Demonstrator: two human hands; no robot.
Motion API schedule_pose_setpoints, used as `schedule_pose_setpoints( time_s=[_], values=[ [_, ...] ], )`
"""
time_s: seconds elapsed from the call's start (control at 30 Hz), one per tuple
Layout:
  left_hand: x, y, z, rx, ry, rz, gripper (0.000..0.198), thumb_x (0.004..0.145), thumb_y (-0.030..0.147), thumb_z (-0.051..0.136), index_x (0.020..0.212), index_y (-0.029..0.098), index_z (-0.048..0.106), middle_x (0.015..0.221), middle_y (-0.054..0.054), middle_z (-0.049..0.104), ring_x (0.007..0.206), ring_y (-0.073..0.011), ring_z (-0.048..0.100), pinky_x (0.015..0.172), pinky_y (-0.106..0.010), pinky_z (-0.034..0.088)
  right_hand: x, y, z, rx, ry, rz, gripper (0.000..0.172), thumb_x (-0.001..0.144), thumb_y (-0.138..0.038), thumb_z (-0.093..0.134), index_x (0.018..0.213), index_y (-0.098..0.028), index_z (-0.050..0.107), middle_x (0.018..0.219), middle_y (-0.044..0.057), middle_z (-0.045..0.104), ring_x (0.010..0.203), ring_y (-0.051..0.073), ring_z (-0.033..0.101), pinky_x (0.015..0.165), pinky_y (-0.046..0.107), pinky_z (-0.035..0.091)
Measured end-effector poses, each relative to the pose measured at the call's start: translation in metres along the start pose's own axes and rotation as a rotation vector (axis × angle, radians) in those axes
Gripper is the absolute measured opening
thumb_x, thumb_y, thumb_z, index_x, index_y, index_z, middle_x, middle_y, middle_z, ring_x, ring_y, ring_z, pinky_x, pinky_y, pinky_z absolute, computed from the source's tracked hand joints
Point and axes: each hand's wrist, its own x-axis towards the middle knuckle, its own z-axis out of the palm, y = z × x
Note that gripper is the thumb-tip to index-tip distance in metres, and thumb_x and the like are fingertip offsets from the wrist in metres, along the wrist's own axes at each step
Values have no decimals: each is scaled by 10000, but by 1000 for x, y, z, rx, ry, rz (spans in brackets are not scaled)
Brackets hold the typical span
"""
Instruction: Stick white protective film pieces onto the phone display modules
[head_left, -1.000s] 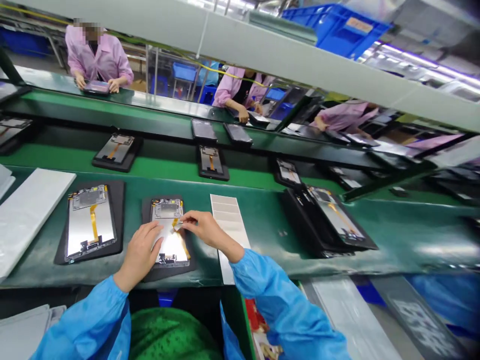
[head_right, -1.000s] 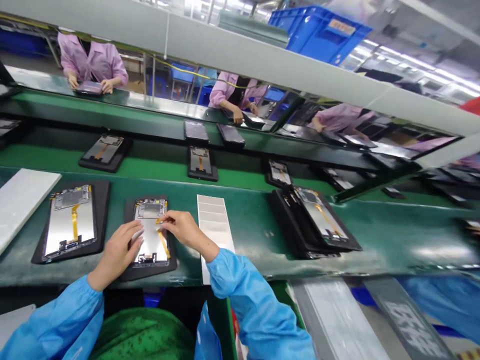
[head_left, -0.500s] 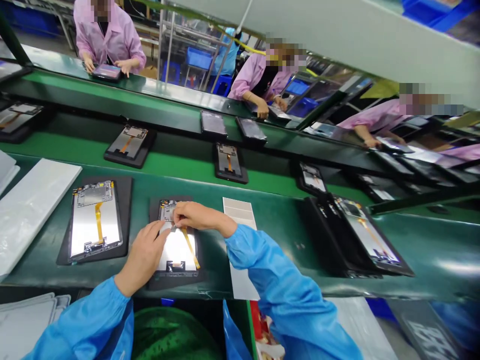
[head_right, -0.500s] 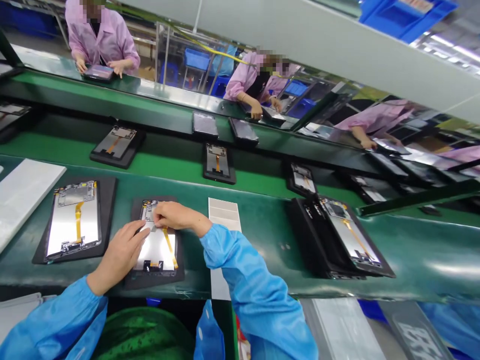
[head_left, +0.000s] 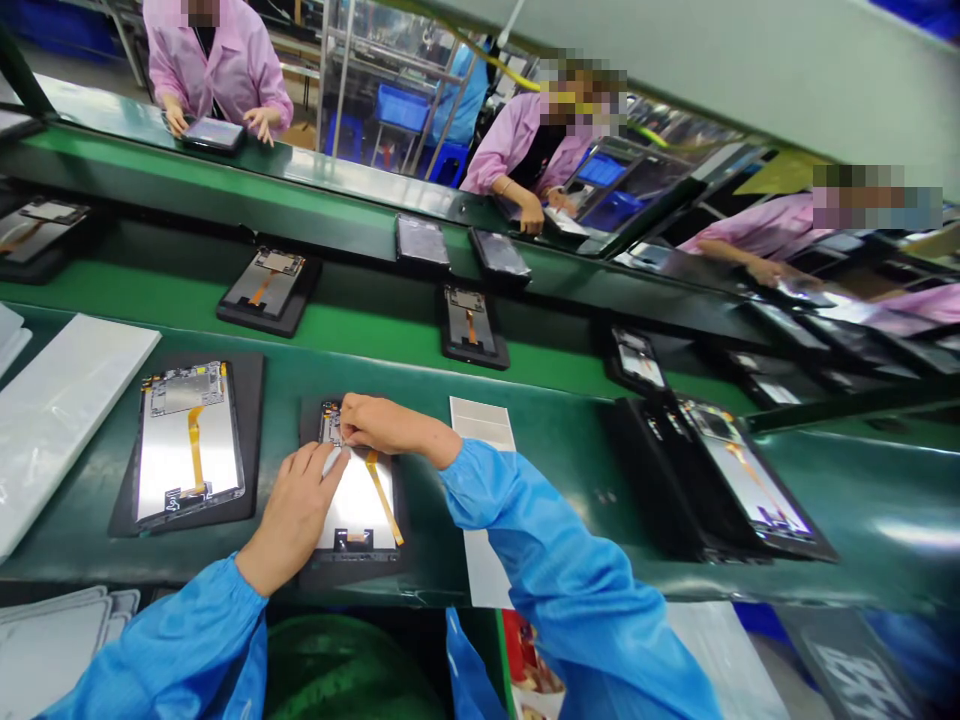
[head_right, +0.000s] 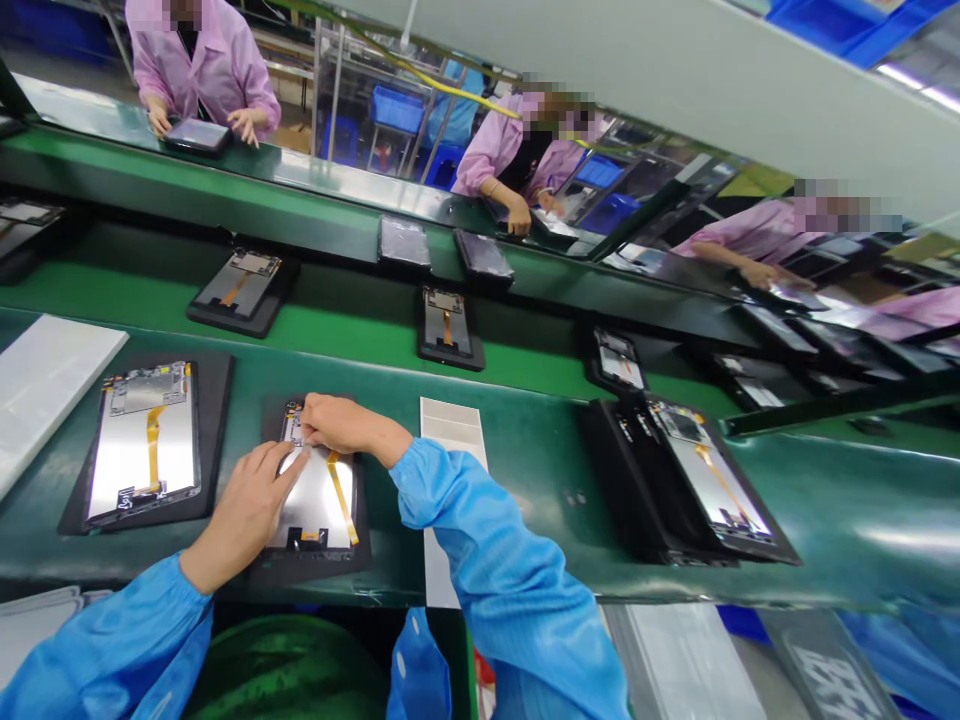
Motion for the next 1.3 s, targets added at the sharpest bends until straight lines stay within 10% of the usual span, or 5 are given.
schedule_pose_setpoints(
  time_s=[1.3],
  values=[
    [3,2,2,138,27,0,380,962,135,425,1288,163,617,1210,-156,621,1110,-296,524,830,-429,452,0,-9,35,84,390,385,193,842,-271,780,883,-170,620,929,15,559,786,129,532,716,235,369]
  ],
)
